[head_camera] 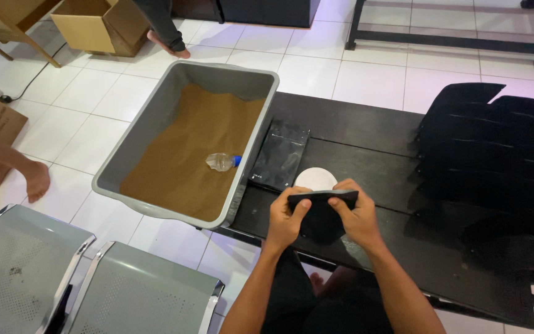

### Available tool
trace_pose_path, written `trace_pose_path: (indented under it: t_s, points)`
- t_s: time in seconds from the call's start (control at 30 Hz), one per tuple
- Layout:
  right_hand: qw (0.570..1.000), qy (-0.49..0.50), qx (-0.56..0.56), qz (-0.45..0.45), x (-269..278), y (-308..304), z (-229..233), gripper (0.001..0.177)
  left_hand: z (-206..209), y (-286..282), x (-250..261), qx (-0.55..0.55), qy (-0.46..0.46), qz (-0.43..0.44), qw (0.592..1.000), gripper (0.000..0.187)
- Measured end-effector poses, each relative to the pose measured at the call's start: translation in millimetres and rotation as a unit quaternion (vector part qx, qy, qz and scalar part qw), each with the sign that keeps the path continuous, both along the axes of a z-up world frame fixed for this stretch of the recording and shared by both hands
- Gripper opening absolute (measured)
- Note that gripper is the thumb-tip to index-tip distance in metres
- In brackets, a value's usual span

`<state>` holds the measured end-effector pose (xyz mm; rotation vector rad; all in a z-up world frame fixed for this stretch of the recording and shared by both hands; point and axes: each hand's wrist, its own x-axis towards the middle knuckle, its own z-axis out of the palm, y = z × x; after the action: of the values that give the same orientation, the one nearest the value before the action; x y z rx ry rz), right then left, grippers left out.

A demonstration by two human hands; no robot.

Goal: The person scoops a brown granular material from a large bin into black pouches using a cut plastic bottle. Each filled pouch is placed on a digital scale, then folded and set aside on a stack. The process is repeated for several pouches.

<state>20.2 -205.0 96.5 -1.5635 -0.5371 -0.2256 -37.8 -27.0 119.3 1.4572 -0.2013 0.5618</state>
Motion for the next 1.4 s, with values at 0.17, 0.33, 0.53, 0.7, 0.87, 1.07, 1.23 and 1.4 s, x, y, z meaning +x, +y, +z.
trace_pose_path:
  t_s: [0.17,0.33,0.53,0.7,0.87,1.07,1.23,1.4]
  points:
    - [0.999,0.024,0.01,0.024,-8,-4,8,0.025,2,1,2,0.036,-0.027,0.05,0.998,0.006]
    - [0.999,-0.025,-0.014,-0.034,4,-15,-14,0.019,-5,0,4,0.027,-0.011,0.046,0.999,0.005]
    - [0.997,-0.065,-0.002,-0.03,-15,-4,32,0.006,26,-11,5,0.011,-0.016,-0.065,0.998,0.011]
    - [0.998,-0.04,-0.053,0.022,2,-15,6,0.016,21,-9,8,0.066,-0.038,0.015,0.997,0.005]
    - [0.997,-0.05,-0.058,-0.009,-3,-16,6,0.016,18,-12,7,0.07,-0.046,0.008,0.996,0.008]
    - [0.997,-0.044,-0.066,-0.014,4,-16,6,0.015,30,-15,8,0.06,-0.053,-0.036,0.996,0.012]
    - [0.999,-0.022,-0.046,0.005,-4,-13,22,0.01,30,-17,10,0.077,-0.066,-0.017,0.995,0.01]
    - [0.996,-0.062,-0.043,-0.041,-3,-13,17,0.007,44,-23,11,0.061,-0.033,-0.046,0.997,0.005]
